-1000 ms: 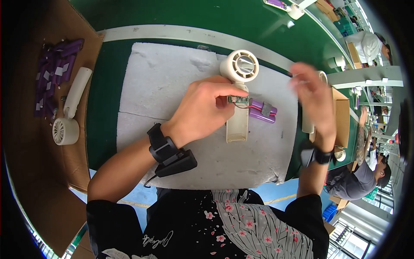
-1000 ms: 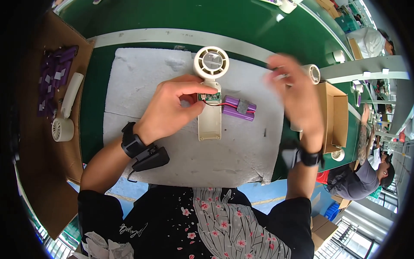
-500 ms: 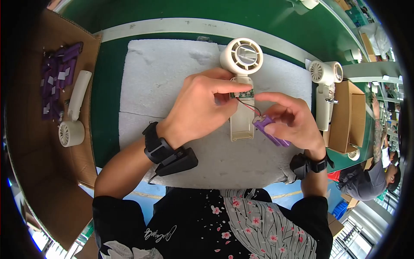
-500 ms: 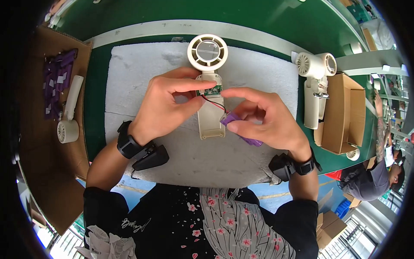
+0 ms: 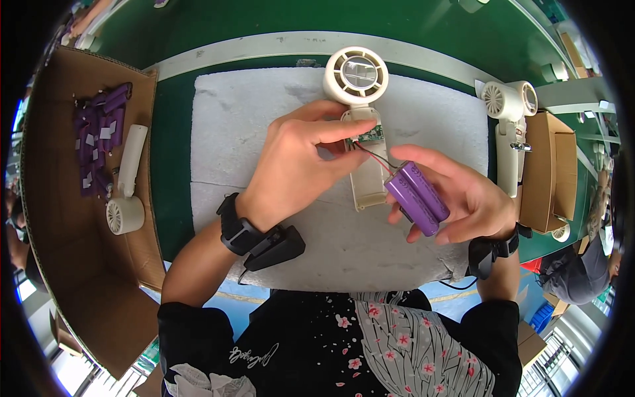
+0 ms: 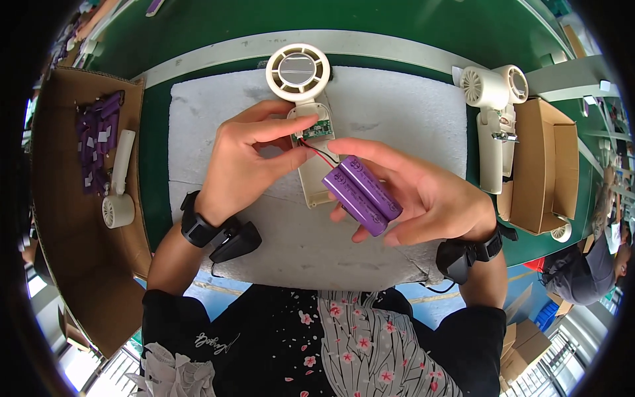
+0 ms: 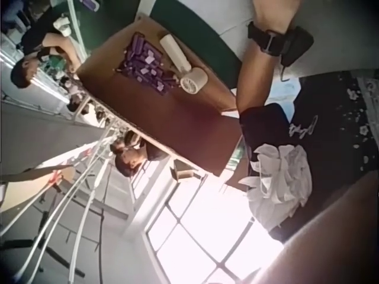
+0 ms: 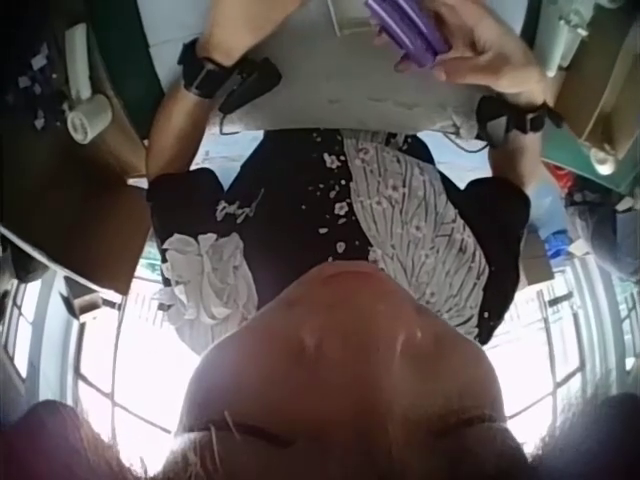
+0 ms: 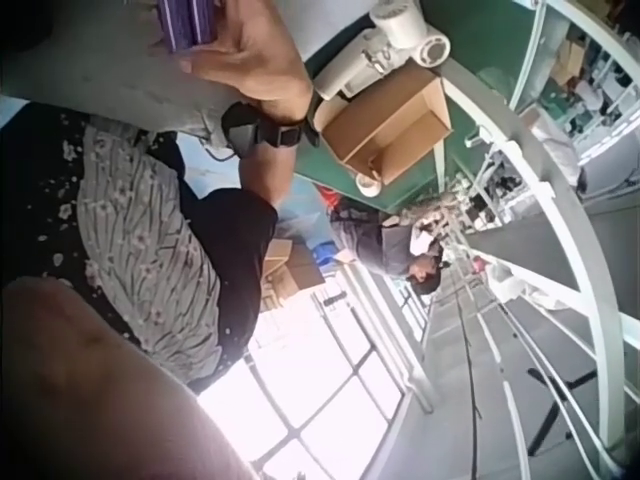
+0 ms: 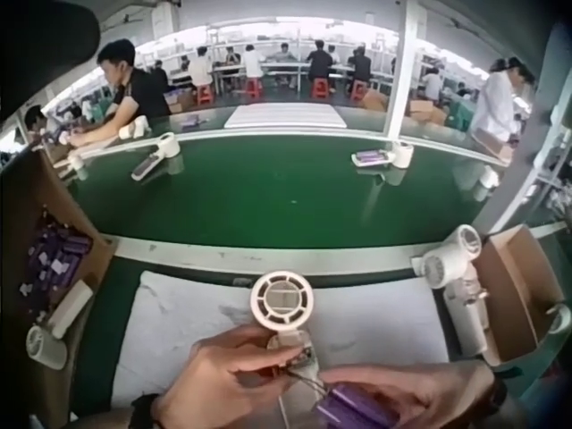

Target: Assembling small hand-held fans by connecting circuit boards to batteries and placing them into the plastic housing.

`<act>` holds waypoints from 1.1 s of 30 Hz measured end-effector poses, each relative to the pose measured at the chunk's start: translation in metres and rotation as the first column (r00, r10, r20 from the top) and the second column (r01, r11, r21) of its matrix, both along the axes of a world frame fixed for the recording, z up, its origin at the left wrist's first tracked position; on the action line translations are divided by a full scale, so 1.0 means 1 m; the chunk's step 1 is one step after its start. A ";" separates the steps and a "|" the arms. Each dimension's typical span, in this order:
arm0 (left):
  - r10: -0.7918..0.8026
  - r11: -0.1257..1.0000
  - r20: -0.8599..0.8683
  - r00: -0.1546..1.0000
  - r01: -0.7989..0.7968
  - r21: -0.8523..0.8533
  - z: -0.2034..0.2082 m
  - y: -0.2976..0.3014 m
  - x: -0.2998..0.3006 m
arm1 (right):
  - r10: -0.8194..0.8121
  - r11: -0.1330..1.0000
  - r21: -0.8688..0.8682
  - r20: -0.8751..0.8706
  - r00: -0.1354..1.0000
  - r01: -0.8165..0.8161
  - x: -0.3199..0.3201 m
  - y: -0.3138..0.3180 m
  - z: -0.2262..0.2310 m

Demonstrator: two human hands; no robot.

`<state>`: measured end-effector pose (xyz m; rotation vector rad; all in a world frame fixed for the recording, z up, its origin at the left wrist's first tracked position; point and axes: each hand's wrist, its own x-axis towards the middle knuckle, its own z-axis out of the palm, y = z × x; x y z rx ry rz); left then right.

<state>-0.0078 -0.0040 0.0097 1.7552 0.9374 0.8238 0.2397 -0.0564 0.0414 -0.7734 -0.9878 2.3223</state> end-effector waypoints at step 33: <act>-0.031 0.968 -0.100 0.995 0.055 0.246 -0.003 0.001 -0.004 | -0.388 0.733 0.672 0.535 0.751 -0.100 -0.032 -0.001 -0.015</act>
